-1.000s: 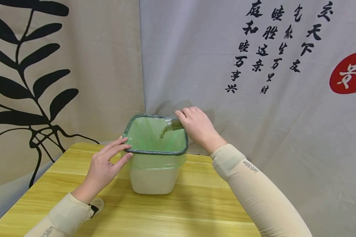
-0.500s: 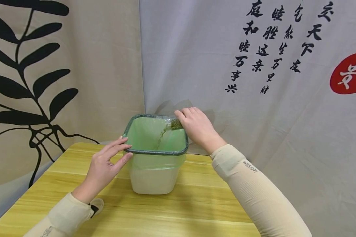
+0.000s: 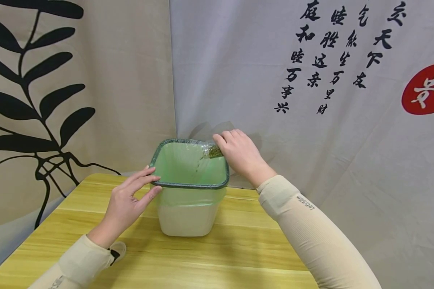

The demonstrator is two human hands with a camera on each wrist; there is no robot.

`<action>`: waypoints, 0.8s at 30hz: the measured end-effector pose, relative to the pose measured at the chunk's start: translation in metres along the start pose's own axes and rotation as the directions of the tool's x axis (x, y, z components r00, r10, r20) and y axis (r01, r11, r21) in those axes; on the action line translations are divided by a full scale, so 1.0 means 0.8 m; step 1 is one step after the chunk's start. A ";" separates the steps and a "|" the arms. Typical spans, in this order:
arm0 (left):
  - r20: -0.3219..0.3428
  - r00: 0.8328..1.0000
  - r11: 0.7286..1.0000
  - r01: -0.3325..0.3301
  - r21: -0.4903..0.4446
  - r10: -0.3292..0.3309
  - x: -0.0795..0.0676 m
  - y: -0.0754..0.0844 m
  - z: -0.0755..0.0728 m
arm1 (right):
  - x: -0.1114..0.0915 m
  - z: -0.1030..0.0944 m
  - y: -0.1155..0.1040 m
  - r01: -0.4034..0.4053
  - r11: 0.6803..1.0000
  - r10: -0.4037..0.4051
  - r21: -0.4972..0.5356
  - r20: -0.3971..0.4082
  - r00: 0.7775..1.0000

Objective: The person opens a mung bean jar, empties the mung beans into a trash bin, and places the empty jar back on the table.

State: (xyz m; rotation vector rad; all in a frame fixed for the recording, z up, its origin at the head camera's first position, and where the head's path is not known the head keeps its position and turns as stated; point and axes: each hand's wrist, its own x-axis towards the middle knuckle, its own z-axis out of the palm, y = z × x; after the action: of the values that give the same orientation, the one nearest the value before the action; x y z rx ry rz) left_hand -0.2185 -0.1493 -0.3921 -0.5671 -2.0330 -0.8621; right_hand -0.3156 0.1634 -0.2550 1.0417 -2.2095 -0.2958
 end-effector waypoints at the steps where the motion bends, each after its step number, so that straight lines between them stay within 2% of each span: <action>1: 0.000 1.000 1.000 0.000 -0.001 0.000 0.000 0.000 0.000 | 0.000 0.000 0.000 0.003 1.000 -0.003 -0.003 -0.003 1.000; 24: -0.007 1.000 1.000 0.000 -0.004 0.000 -0.001 -0.001 0.001 | -0.001 0.001 0.000 -0.008 1.000 0.008 0.000 0.015 1.000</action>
State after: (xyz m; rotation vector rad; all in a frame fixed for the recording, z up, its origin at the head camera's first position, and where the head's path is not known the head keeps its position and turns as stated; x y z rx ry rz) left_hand -0.2195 -0.1493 -0.3935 -0.5654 -2.0252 -0.8669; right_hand -0.3161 0.1640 -0.2559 1.0334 -2.2265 -0.2999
